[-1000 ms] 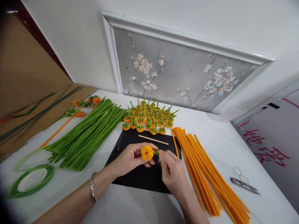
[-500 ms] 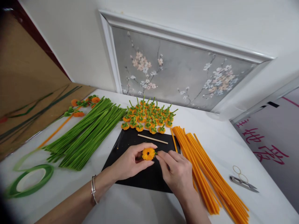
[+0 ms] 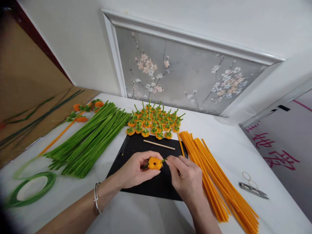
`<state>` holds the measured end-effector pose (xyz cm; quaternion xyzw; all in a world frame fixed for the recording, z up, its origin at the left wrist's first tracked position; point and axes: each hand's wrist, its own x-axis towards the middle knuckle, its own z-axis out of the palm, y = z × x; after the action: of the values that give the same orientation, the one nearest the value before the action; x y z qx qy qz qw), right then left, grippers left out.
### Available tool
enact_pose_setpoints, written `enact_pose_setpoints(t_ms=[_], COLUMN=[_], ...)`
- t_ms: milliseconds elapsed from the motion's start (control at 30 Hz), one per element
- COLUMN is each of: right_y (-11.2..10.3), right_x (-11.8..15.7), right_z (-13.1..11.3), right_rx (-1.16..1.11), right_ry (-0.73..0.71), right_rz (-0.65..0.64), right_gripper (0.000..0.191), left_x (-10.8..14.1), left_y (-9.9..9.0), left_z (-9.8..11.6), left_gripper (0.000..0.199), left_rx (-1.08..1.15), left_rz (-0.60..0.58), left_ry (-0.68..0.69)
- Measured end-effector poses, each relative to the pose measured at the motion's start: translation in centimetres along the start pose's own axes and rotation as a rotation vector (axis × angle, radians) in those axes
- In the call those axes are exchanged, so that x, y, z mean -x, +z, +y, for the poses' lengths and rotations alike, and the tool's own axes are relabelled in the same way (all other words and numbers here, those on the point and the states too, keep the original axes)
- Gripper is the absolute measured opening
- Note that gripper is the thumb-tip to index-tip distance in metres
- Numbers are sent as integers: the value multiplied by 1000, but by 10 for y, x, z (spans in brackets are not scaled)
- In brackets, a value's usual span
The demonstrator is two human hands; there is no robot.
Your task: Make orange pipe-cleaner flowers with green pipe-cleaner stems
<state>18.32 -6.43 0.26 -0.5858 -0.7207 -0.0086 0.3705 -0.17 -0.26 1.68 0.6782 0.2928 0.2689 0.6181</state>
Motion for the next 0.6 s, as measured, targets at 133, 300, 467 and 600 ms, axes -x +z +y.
enact_pose_setpoints(t_ms=[133, 300, 467, 600], right_y=[-1, -3, -2, 2], right_x=[0, 0, 0, -1], right_z=[0, 0, 1, 1], right_rx=[-2, -26, -64, -127], right_ry=[-4, -2, 13, 19], right_rz=[19, 12, 5, -78], right_gripper=[14, 13, 11, 14], left_x=[-1, -3, -4, -4], left_y=[0, 1, 0, 0], left_z=[2, -2, -6, -4], left_gripper=[23, 21, 28, 32], left_rx=[28, 16, 6, 19], left_rz=[9, 91, 132, 143], left_ry=[13, 27, 30, 25])
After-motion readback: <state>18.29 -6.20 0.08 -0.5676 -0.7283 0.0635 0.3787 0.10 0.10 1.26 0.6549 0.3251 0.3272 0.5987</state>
